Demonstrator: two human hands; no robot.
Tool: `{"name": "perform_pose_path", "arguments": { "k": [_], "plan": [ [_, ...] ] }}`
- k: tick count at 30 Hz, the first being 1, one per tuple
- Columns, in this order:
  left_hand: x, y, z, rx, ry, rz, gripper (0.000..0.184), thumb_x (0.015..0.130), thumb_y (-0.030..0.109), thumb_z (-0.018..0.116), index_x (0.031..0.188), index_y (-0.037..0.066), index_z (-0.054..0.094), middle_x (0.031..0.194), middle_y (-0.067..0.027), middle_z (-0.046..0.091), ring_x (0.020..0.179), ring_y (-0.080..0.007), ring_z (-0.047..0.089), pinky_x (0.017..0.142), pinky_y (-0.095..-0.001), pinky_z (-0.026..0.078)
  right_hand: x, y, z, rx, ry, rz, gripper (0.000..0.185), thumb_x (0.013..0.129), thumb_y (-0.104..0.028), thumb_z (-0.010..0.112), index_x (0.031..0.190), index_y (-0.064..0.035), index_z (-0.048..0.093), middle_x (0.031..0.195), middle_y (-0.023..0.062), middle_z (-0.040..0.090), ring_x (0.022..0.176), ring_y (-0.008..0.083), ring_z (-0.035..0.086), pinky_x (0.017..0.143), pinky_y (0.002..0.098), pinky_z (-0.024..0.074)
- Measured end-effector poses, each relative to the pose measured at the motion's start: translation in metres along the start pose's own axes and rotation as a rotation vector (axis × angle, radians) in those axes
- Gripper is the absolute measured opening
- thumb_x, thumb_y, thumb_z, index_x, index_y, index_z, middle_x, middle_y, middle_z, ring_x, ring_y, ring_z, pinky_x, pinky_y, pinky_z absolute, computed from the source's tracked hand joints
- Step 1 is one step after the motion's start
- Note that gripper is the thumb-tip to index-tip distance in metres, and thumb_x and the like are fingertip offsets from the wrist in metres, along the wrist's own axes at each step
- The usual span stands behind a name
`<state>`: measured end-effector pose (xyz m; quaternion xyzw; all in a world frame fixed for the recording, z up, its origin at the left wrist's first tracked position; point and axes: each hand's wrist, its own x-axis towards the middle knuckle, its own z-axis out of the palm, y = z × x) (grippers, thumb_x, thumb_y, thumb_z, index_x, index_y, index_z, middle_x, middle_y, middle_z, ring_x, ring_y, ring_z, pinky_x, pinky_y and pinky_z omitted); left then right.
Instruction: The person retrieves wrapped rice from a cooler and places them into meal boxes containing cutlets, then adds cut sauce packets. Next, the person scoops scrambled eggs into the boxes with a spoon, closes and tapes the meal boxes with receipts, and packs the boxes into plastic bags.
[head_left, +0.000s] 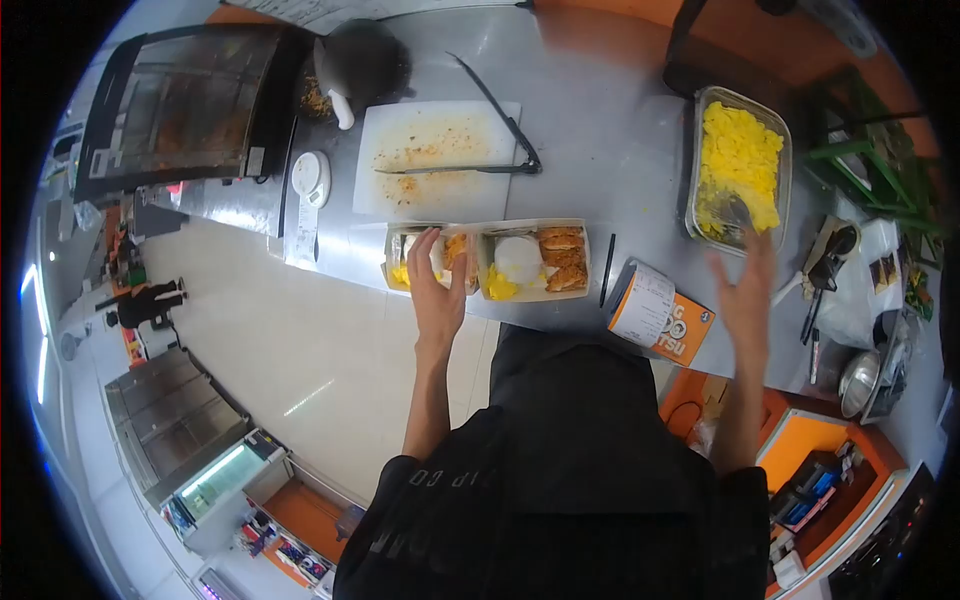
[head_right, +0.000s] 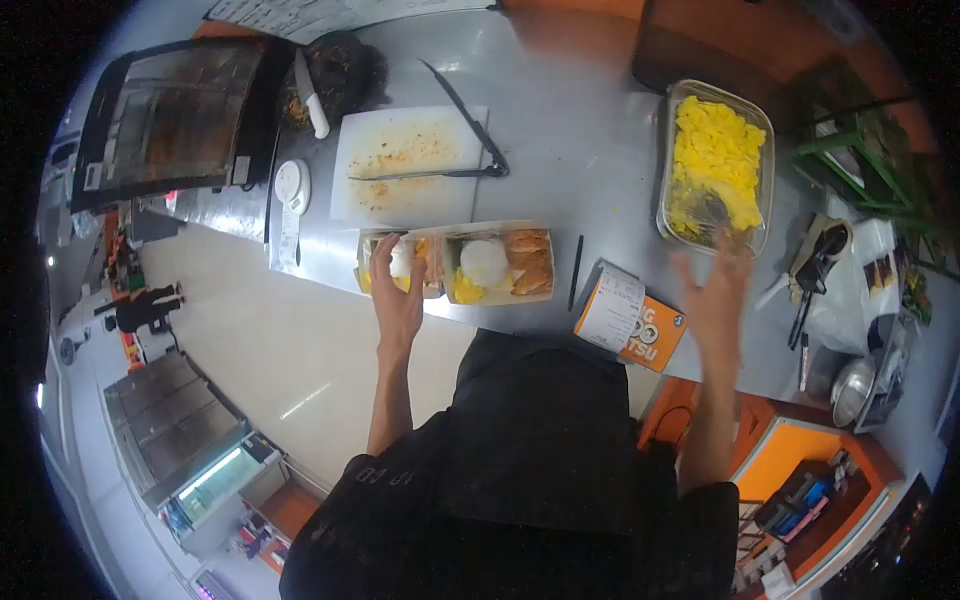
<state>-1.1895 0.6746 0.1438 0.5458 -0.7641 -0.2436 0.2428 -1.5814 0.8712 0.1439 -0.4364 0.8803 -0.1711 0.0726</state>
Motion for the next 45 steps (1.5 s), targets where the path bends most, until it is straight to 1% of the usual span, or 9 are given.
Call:
{"name": "perform_pose_path", "arguments": {
  "k": [3,5,8,11,16,22,29,40,45],
  "plan": [
    [0.01,0.004,0.015,0.016,0.038,0.055,0.048,0.093,0.013,0.072,0.134,0.001,0.052,0.135,-0.0193,0.054,0.129,-0.0382,0.049,0.109,-0.0464,0.04,0.005,-0.09,0.008,0.692,-0.207,-0.193,0.072,0.092,-0.032,0.076,0.149,-0.0015,0.044,0.151,0.022,0.046,0.143,0.0359,0.042,0.117,0.0454,0.0359],
    [0.017,-0.005,0.013,-0.004,0.033,0.07,0.028,0.091,0.012,0.075,0.114,0.001,0.065,0.111,-0.0147,0.064,0.11,-0.0337,0.058,0.096,-0.0446,0.046,0.018,-0.117,0.037,0.587,-0.131,-0.37,0.061,0.089,-0.026,0.08,0.138,-0.0007,0.055,0.141,0.0193,0.057,0.134,0.0318,0.053,0.111,0.0404,0.0428],
    [0.024,-0.025,0.015,-0.214,-0.065,0.073,0.007,0.088,0.006,0.075,0.093,0.003,0.072,0.085,-0.0081,0.067,0.08,-0.025,0.063,0.074,-0.0366,0.051,0.029,-0.127,0.07,0.737,-0.418,-0.086,0.044,0.088,-0.022,0.079,0.122,0.0016,0.064,0.122,0.0165,0.068,0.116,0.0286,0.065,0.1,0.0369,0.0501],
    [0.027,-0.031,0.032,-0.34,-0.104,0.175,0.012,0.087,0.002,0.074,0.099,0.003,0.073,0.089,-0.0082,0.067,0.074,-0.0223,0.062,0.068,-0.0334,0.05,0.018,-0.126,0.085,0.771,-0.284,-0.08,0.028,0.092,-0.017,0.072,0.108,0.0053,0.067,0.102,0.0146,0.071,0.097,0.0258,0.069,0.089,0.033,0.0528],
    [0.018,-0.014,0.068,-0.591,-0.172,0.161,0.024,0.097,0.004,0.052,0.118,0.001,0.064,0.119,-0.0149,0.056,0.11,-0.0254,0.056,0.094,-0.0351,0.045,-0.015,-0.134,0.121,1.106,-0.09,0.032,0.029,0.087,-0.005,0.061,0.115,0.0026,0.062,0.107,0.011,0.067,0.099,0.0203,0.063,0.089,0.0319,0.0505],
    [0.017,0.006,0.104,-0.776,-0.08,0.066,0.026,0.102,0.007,0.043,0.122,-0.005,0.054,0.115,-0.0169,0.056,0.108,-0.0277,0.056,0.1,-0.0357,0.043,-0.038,-0.177,0.149,1.327,0.173,0.319,0.049,0.08,0.0,0.05,0.128,-0.0023,0.051,0.115,0.0083,0.058,0.109,0.0181,0.054,0.098,0.0287,0.0421],
    [0.065,0.004,0.056,-0.526,-0.579,0.212,0.034,0.099,0.002,0.042,0.128,-0.001,0.059,0.122,-0.0259,0.065,0.116,-0.0407,0.063,0.103,-0.042,0.046,-0.045,-0.144,0.118,0.792,0.135,0.196,0.029,0.09,0.002,0.045,0.116,0.0001,0.058,0.11,0.0157,0.062,0.107,0.0301,0.06,0.099,0.0375,0.0461],
    [0.04,-0.003,0.051,-0.38,-0.738,0.226,0.051,0.098,-0.001,0.047,0.148,0.006,0.045,0.144,-0.0324,0.052,0.135,-0.0458,0.051,0.113,-0.0443,0.041,-0.095,-0.174,0.087,1.283,-0.23,0.5,0.065,0.108,-0.035,0.05,0.161,-0.0078,0.025,0.154,0.0144,0.044,0.141,0.0251,0.044,0.119,0.0353,0.0311],
    [0.032,-0.014,0.053,-0.692,-0.894,0.146,0.056,0.111,0.035,0.039,0.155,0.002,0.031,0.153,-0.0221,0.044,0.141,-0.0313,0.045,0.117,-0.0385,0.035,-0.102,-0.149,0.112,1.377,-0.11,0.61,0.079,0.104,-0.046,0.056,0.156,0.0062,0.028,0.153,0.0218,0.045,0.144,0.0289,0.04,0.12,0.0372,0.0277]
  ]
}}
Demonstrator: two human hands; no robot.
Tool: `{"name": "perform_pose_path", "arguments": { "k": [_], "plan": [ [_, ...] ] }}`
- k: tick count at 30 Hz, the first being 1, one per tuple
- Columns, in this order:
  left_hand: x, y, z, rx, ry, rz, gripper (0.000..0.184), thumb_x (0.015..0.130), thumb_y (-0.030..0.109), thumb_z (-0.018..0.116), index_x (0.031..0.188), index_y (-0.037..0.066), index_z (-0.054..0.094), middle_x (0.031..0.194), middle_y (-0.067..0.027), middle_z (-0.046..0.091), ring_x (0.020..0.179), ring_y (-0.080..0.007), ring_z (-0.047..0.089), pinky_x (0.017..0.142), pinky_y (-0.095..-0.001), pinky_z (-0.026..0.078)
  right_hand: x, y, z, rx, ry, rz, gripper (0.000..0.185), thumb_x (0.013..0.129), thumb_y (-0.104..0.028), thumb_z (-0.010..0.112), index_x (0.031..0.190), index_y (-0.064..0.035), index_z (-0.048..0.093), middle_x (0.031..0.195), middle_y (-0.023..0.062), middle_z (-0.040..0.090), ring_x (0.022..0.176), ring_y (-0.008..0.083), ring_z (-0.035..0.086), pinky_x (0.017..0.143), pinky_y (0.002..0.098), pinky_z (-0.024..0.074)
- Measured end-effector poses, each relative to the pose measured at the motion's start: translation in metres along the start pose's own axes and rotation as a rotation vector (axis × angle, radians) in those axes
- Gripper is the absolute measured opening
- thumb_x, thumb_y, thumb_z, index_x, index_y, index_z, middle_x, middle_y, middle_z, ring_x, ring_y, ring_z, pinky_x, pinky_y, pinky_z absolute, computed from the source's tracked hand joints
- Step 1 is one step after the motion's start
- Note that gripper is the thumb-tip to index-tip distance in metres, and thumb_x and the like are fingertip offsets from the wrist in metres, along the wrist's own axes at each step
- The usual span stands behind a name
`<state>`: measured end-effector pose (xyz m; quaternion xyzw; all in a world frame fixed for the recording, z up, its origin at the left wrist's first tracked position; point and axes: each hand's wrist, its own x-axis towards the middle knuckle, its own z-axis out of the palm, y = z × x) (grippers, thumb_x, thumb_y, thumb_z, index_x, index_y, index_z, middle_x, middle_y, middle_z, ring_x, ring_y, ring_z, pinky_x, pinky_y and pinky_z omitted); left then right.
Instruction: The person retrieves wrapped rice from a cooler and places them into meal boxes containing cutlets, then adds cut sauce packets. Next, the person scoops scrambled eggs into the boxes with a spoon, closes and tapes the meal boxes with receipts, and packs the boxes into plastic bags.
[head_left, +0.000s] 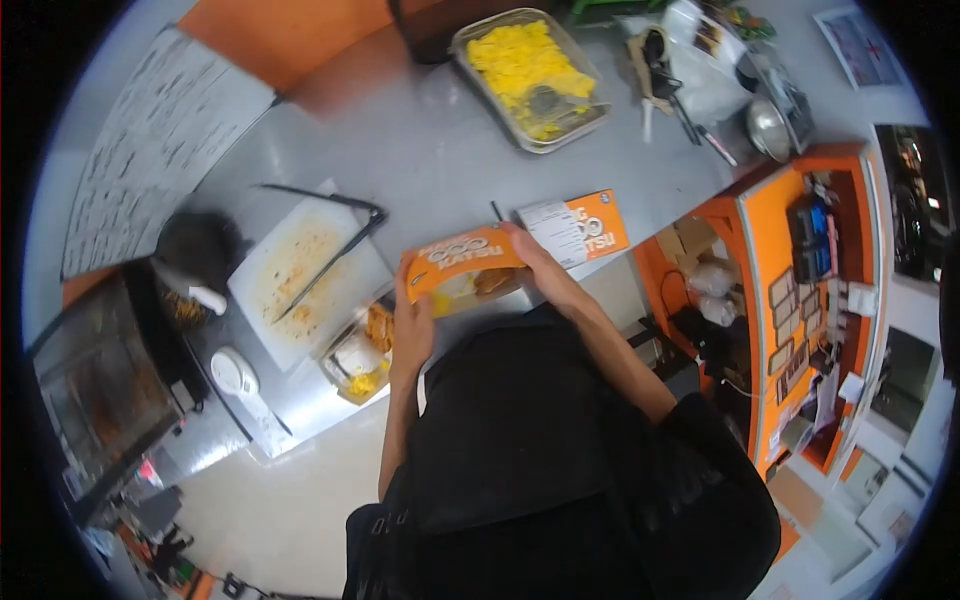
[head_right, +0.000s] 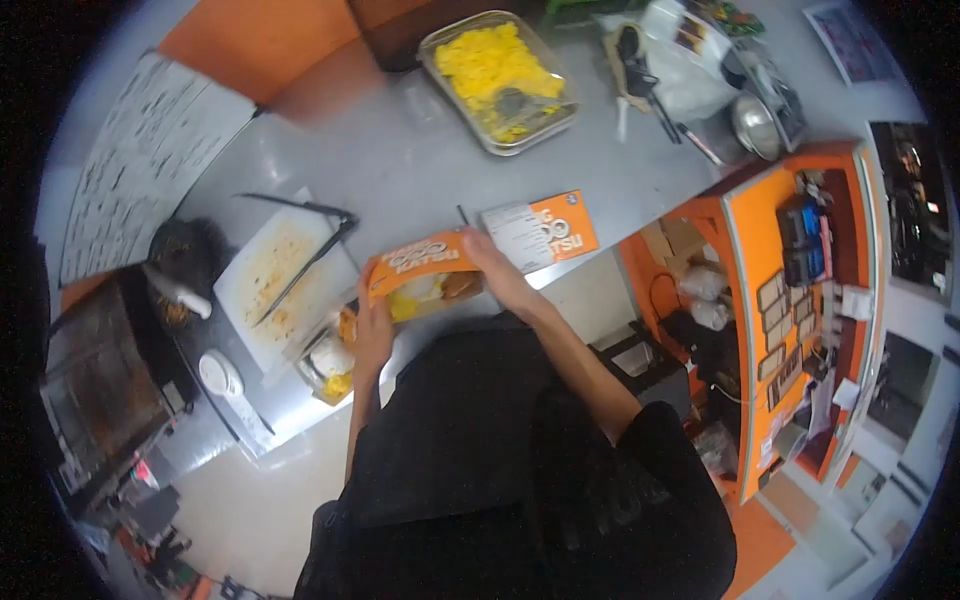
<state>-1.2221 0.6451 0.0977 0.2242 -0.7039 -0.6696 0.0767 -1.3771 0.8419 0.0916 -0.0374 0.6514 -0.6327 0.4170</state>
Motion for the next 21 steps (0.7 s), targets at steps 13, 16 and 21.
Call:
{"name": "perform_pose_path", "arguments": {
  "k": [13,16,21],
  "plan": [
    [-0.021,-0.022,0.008,-0.439,-0.058,-0.275,0.065,0.107,0.02,0.043,0.165,0.008,0.014,0.17,-0.0081,0.019,0.153,-0.0217,0.025,0.125,-0.0364,0.018,-0.02,0.042,-0.017,-0.041,0.104,0.075,0.068,0.104,-0.035,0.056,0.153,0.0084,0.036,0.153,0.0214,0.048,0.142,0.0258,0.043,0.118,0.0339,0.03],
    [-0.029,-0.024,0.014,-0.461,-0.041,-0.283,0.066,0.107,0.016,0.043,0.165,0.009,0.012,0.171,-0.0095,0.017,0.153,-0.0222,0.025,0.125,-0.0369,0.018,-0.014,0.041,-0.024,0.015,0.047,0.081,0.067,0.106,-0.035,0.053,0.154,0.0087,0.035,0.154,0.0207,0.047,0.143,0.0252,0.042,0.119,0.0332,0.0293],
    [-0.031,-0.027,0.024,-0.712,0.01,-0.302,0.068,0.105,0.012,0.044,0.165,0.009,0.013,0.17,-0.012,0.017,0.153,-0.0234,0.025,0.125,-0.0365,0.019,-0.016,0.022,-0.022,-0.112,0.005,0.071,0.064,0.109,-0.033,0.048,0.153,0.01,0.034,0.153,0.02,0.047,0.143,0.0243,0.042,0.118,0.0318,0.0297]
  ]
}}
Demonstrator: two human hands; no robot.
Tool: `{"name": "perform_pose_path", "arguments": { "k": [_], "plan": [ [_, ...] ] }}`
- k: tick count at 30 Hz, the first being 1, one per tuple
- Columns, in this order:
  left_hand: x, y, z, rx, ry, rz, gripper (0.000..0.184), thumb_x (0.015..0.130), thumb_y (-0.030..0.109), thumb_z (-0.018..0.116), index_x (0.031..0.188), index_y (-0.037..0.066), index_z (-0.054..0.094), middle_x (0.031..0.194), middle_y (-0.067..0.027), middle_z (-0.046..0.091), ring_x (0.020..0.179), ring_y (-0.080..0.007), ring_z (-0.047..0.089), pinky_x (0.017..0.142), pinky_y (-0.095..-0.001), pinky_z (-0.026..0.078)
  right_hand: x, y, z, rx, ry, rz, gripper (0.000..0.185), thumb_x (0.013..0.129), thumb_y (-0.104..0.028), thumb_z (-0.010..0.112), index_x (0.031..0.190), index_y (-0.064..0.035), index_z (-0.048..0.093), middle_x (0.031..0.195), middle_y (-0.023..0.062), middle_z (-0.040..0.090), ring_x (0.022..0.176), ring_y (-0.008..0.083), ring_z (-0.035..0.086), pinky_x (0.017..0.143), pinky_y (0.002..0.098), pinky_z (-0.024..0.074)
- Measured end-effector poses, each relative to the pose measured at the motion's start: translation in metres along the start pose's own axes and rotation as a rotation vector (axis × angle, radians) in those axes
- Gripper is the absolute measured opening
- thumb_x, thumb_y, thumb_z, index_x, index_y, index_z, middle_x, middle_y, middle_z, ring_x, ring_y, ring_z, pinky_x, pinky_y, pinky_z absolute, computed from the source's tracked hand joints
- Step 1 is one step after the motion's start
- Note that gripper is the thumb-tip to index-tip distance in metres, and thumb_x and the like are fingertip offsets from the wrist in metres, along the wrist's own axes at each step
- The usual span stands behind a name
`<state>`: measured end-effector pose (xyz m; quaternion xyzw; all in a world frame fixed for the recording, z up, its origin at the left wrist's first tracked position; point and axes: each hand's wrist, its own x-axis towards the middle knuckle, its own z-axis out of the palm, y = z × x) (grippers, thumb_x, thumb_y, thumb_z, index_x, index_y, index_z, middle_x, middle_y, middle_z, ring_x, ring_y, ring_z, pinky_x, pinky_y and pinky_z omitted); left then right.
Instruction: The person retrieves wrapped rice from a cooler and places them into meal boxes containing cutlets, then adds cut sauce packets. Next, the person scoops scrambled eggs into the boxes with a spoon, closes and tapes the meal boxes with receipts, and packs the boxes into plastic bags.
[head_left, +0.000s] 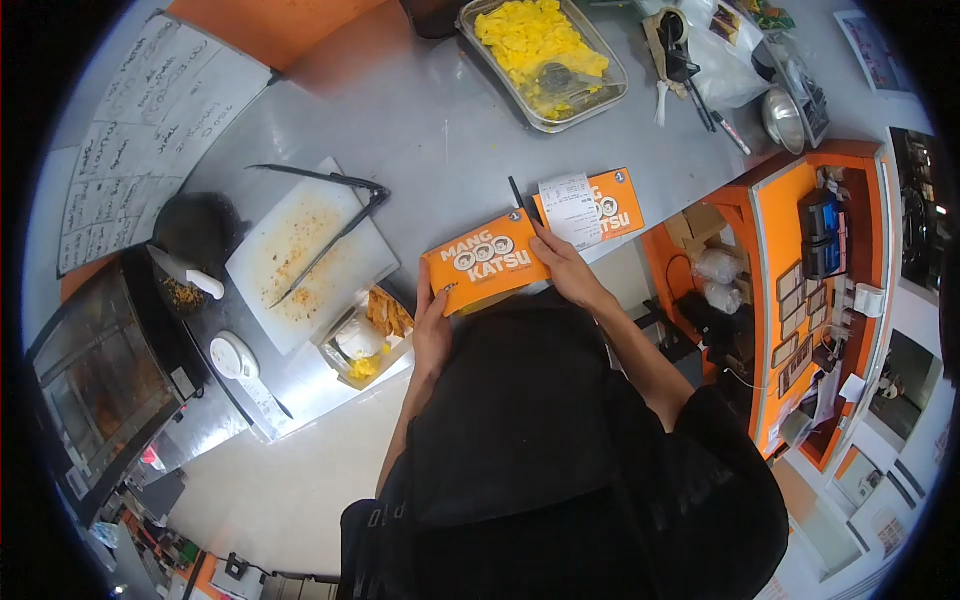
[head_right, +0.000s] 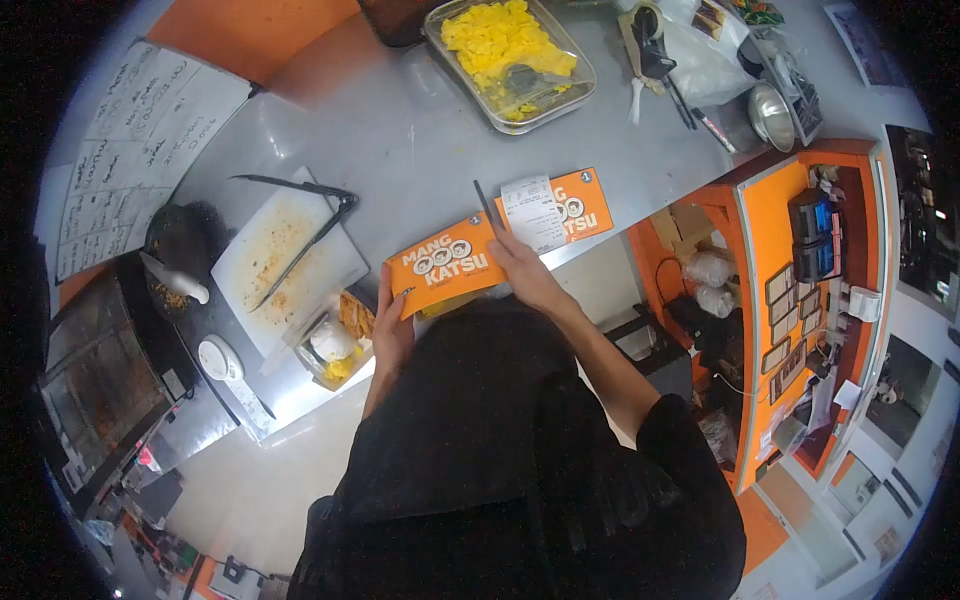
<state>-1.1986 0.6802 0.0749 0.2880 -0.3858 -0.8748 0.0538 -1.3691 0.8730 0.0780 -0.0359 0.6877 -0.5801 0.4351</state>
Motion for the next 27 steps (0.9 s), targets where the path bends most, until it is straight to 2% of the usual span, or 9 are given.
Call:
{"name": "perform_pose_path", "arguments": {
  "k": [4,7,10,13,16,19,20,23,27],
  "plan": [
    [0.008,-0.004,0.001,-0.063,-0.019,0.068,0.068,0.105,0.012,0.046,0.165,0.008,0.015,0.169,-0.0137,0.02,0.153,-0.0245,0.025,0.125,-0.0362,0.019,0.007,0.011,-0.008,-0.01,0.015,-0.047,0.061,0.11,-0.031,0.046,0.154,0.0093,0.033,0.152,0.0191,0.048,0.141,0.0231,0.043,0.118,0.0314,0.0306],
    [0.009,-0.004,0.003,0.201,0.034,0.1,0.067,0.105,0.015,0.049,0.164,0.007,0.018,0.168,-0.0146,0.023,0.153,-0.0246,0.026,0.125,-0.0372,0.019,0.013,0.019,-0.009,0.025,0.051,-0.084,0.06,0.11,-0.03,0.045,0.155,0.0084,0.034,0.152,0.0185,0.048,0.141,0.0223,0.043,0.118,0.0315,0.0306],
    [0.004,-0.004,-0.003,0.238,0.08,0.117,0.066,0.104,0.013,0.051,0.163,0.006,0.021,0.168,-0.0155,0.024,0.154,-0.0245,0.024,0.125,-0.0371,0.019,0.013,0.028,-0.005,0.084,0.059,-0.105,0.059,0.11,-0.03,0.044,0.155,0.0079,0.034,0.153,0.0178,0.048,0.142,0.0218,0.043,0.118,0.0318,0.0303],
    [0.009,-0.02,-0.024,0.135,0.17,0.147,0.064,0.103,0.011,0.051,0.161,0.001,0.025,0.168,-0.016,0.026,0.156,-0.0258,0.021,0.126,-0.0385,0.016,0.008,0.028,0.006,0.115,0.064,-0.106,0.059,0.11,-0.03,0.044,0.155,0.0077,0.034,0.154,0.0173,0.047,0.142,0.0218,0.043,0.119,0.032,0.0302],
    [0.001,0.003,0.003,0.251,0.252,0.13,0.062,0.105,0.009,0.05,0.162,0.003,0.025,0.166,-0.0164,0.029,0.153,-0.0254,0.028,0.124,-0.0371,0.022,0.006,0.025,0.01,0.032,0.102,-0.096,0.06,0.11,-0.031,0.045,0.155,0.0075,0.034,0.156,0.0182,0.046,0.143,0.023,0.042,0.118,0.032,0.0302],
    [-0.005,0.002,0.007,0.336,0.221,0.134,0.06,0.106,0.009,0.048,0.161,0.001,0.025,0.166,-0.0167,0.029,0.151,-0.0269,0.033,0.123,-0.0354,0.025,0.009,0.037,0.007,0.004,0.098,-0.103,0.06,0.11,-0.033,0.045,0.155,0.0065,0.034,0.156,0.0197,0.045,0.144,0.0234,0.042,0.118,0.0316,0.0302],
    [-0.005,-0.002,0.003,0.392,0.191,0.14,0.059,0.105,0.008,0.048,0.159,-0.002,0.028,0.166,-0.0178,0.029,0.152,-0.028,0.03,0.124,-0.0358,0.023,0.007,0.039,0.006,-0.032,0.105,-0.121,0.061,0.11,-0.033,0.044,0.155,0.0057,0.034,0.154,0.0221,0.047,0.143,0.0247,0.044,0.117,0.0323,0.0316],
    [-0.007,0.001,0.005,0.704,0.162,0.114,0.058,0.107,0.008,0.043,0.16,-0.003,0.023,0.167,-0.0211,0.026,0.152,-0.0296,0.031,0.124,-0.036,0.022,0.001,0.043,0.007,-0.156,0.082,-0.116,0.06,0.11,-0.033,0.044,0.155,0.0057,0.034,0.149,0.0266,0.051,0.142,0.0316,0.046,0.116,0.0335,0.034],
    [-0.001,-0.014,-0.015,1.075,0.082,0.306,0.058,0.107,0.006,0.039,0.159,-0.006,0.018,0.166,-0.0275,0.019,0.154,-0.0398,0.022,0.126,-0.0433,0.018,-0.009,0.02,0.008,-0.383,0.086,-0.092,0.063,0.108,-0.031,0.048,0.155,0.0074,0.03,0.143,0.0313,0.054,0.142,0.0409,0.044,0.115,0.0355,0.0356]
  ]
}}
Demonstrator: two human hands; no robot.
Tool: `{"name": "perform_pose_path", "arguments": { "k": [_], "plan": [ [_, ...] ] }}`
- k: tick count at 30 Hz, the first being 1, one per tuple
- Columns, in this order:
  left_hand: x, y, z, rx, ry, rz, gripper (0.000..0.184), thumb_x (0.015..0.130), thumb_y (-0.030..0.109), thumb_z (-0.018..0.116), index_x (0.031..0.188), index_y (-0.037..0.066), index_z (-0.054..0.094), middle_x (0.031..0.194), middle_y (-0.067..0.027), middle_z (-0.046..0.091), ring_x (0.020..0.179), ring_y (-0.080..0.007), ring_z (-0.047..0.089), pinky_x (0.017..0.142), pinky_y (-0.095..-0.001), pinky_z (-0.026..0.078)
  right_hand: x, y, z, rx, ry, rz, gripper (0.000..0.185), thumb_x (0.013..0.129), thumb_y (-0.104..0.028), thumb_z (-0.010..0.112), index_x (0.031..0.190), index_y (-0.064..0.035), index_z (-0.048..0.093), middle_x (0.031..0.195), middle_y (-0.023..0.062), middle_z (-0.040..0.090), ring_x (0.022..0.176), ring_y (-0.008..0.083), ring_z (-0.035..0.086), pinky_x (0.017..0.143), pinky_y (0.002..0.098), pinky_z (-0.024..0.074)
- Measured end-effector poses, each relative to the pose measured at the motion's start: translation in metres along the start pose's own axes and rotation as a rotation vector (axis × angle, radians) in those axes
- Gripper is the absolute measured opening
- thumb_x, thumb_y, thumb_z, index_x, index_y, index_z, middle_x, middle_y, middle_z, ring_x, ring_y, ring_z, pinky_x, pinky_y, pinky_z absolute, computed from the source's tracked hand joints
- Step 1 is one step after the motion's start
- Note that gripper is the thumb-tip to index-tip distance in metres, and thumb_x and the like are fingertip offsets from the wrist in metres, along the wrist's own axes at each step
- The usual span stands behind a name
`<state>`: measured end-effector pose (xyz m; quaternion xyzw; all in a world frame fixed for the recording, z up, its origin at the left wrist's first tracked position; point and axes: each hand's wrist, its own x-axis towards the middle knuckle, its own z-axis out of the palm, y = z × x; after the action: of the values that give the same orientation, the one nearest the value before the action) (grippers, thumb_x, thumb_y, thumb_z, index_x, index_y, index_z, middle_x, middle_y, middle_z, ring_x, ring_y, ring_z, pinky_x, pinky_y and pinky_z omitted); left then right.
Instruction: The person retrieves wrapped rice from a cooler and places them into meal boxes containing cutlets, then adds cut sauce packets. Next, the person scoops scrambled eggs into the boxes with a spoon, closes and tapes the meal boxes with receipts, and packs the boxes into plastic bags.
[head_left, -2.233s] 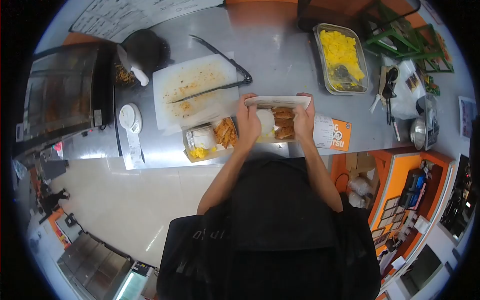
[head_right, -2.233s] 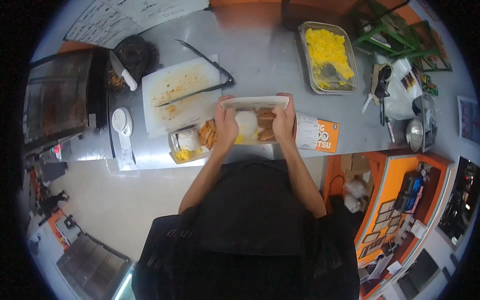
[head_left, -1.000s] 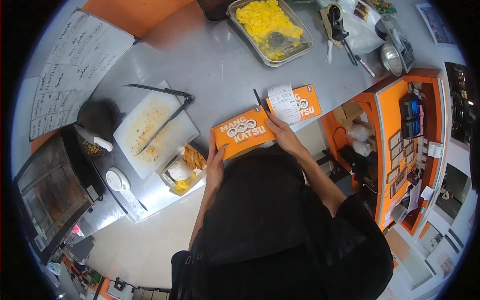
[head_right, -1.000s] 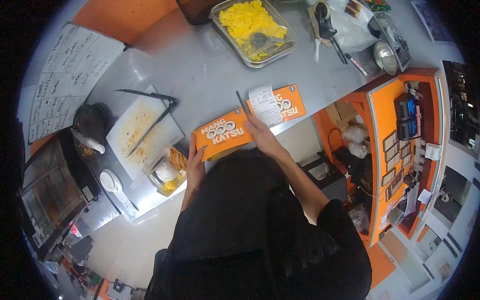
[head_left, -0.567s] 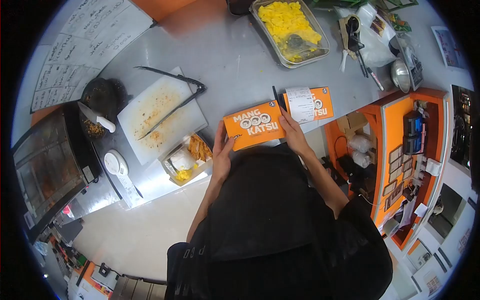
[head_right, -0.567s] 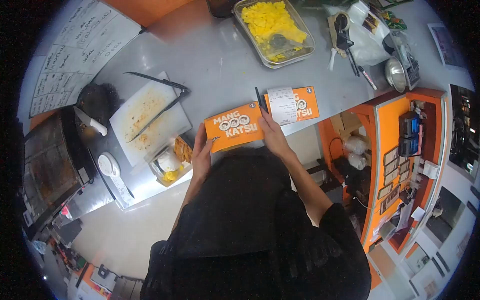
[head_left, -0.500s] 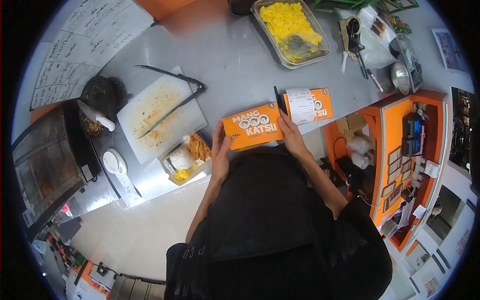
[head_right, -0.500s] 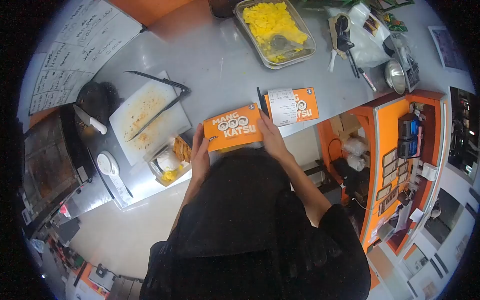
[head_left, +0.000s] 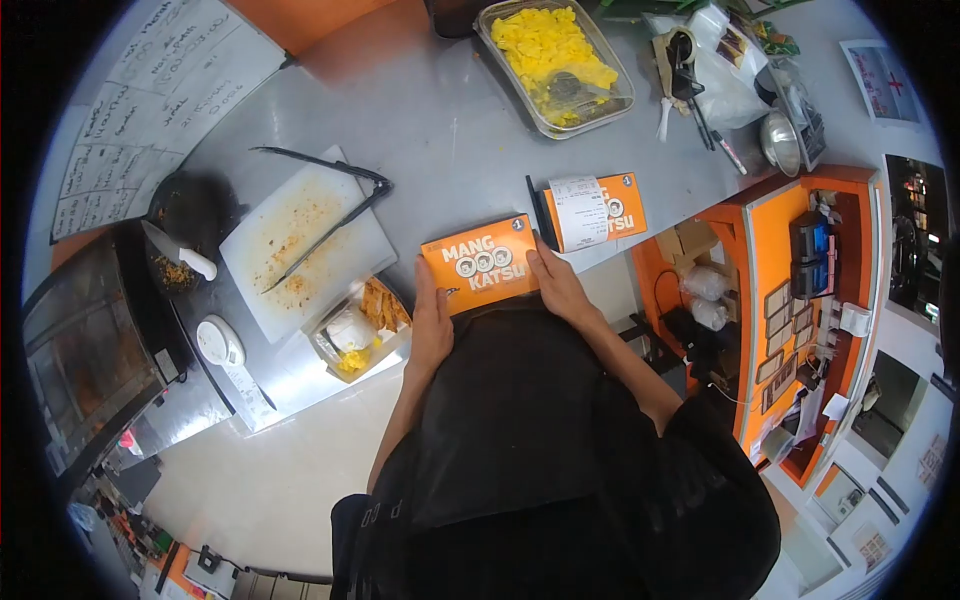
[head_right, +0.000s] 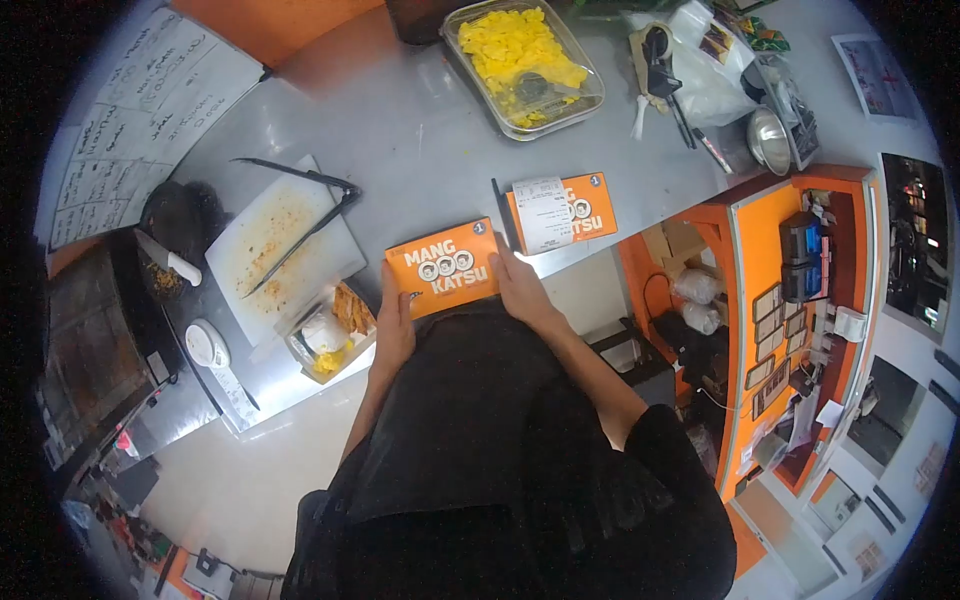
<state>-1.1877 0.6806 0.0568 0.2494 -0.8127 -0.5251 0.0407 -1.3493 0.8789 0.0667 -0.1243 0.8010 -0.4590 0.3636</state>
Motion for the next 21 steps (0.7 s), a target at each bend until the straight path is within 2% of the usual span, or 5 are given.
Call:
{"name": "perform_pose_path", "arguments": {
  "k": [2,5,8,11,21],
  "plan": [
    [0.002,0.003,-0.001,0.17,0.027,0.108,0.06,0.105,0.005,0.04,0.159,-0.007,0.017,0.166,-0.0292,0.017,0.154,-0.0447,0.018,0.126,-0.0485,0.016,-0.003,-0.017,-0.001,-0.075,0.049,-0.051,0.067,0.105,-0.029,0.056,0.154,0.008,0.029,0.146,0.0324,0.049,0.145,0.0438,0.039,0.116,0.0374,0.0361],
    [0.021,0.029,-0.016,0.453,-0.129,0.276,0.073,0.103,0.026,0.056,0.158,-0.008,0.022,0.166,-0.0276,0.018,0.154,-0.0473,0.015,0.125,-0.0549,0.016,-0.006,-0.056,-0.016,-0.397,-0.089,-0.506,0.084,0.093,-0.029,0.074,0.154,0.0072,0.029,0.158,0.0308,0.034,0.15,0.0432,0.031,0.12,0.0459,0.0322],
    [0.049,0.044,-0.028,0.652,-0.339,0.497,0.102,0.091,0.056,0.066,0.157,-0.009,0.022,0.167,-0.0272,0.015,0.155,-0.0468,0.011,0.125,-0.0567,0.015,0.017,-0.063,-0.025,-0.742,-0.278,-0.718,0.103,0.077,-0.035,0.086,0.154,0.0051,0.03,0.164,0.0275,0.022,0.153,0.0436,0.022,0.123,0.0547,0.026],
    [0.062,0.029,-0.032,0.691,-0.446,0.615,0.118,0.078,0.07,0.067,0.155,-0.009,0.026,0.166,-0.027,0.019,0.154,-0.047,0.013,0.124,-0.0583,0.016,0.043,-0.056,-0.03,-0.85,-0.407,-0.687,0.121,0.063,-0.043,0.092,0.156,0.0019,0.028,0.165,0.0229,0.023,0.153,0.0439,0.021,0.124,0.0578,0.0223],
    [0.065,0.023,-0.033,0.898,-0.499,0.701,0.097,0.087,0.05,0.072,0.156,-0.004,0.029,0.163,-0.029,0.022,0.148,-0.0493,0.023,0.121,-0.0625,0.02,0.042,-0.059,-0.034,-1.083,-0.525,-0.737,0.099,0.082,-0.025,0.083,0.162,-0.0156,0.025,0.165,0.0279,0.014,0.152,0.0504,0.016,0.123,0.0585,0.0238]
  ]
}}
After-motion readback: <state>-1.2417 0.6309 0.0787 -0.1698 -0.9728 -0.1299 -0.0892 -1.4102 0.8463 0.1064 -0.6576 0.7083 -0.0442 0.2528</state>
